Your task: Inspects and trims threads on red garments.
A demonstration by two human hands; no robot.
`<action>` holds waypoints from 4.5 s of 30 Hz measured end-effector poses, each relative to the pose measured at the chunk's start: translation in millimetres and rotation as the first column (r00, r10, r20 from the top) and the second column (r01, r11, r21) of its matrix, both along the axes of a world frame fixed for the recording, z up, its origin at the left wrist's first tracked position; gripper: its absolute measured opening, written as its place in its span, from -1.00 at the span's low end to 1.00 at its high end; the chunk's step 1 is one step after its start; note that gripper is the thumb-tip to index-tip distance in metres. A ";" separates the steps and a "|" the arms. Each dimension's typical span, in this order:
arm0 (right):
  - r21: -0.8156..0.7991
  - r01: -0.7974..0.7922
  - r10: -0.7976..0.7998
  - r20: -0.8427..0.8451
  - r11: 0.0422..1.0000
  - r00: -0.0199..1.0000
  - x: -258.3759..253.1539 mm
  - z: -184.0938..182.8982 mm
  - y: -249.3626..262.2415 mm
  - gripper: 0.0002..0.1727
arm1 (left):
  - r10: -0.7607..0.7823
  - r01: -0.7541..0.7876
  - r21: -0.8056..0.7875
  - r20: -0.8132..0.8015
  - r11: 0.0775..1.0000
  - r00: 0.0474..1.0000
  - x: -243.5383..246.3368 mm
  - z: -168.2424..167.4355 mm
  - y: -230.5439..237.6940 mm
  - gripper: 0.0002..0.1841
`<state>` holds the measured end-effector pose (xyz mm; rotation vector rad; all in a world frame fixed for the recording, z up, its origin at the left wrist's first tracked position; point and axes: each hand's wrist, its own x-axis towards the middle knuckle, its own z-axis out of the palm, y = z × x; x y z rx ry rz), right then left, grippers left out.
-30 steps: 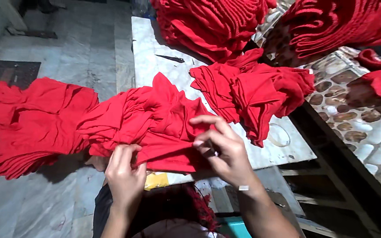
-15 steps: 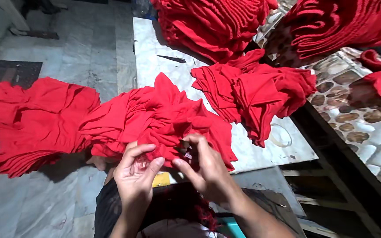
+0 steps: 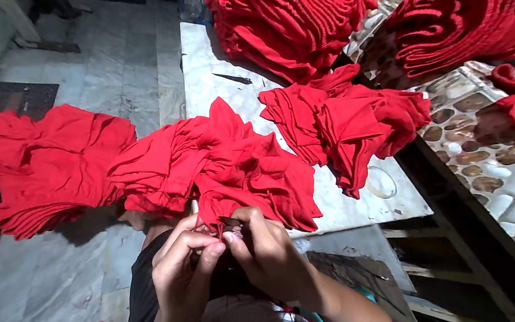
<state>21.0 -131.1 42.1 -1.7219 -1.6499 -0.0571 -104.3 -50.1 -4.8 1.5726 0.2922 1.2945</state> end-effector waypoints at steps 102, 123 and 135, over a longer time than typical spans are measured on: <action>-0.069 -0.031 0.051 0.318 0.997 0.947 44.1 -9.2 -9.6 -0.77 | 0.113 -0.082 -0.224 0.128 0.971 0.985 36.9 -19.8 -23.7 -0.94; -0.081 0.173 -0.164 0.107 0.982 0.981 63.1 -3.3 12.6 -0.44 | -0.053 0.082 -0.218 0.136 0.973 0.989 31.9 -38.7 -42.0 -0.76; -0.112 0.110 -0.110 0.003 0.988 0.994 74.9 -4.2 16.0 -0.45 | -0.222 0.297 0.139 -0.395 0.945 0.891 29.3 -17.8 -62.7 -0.75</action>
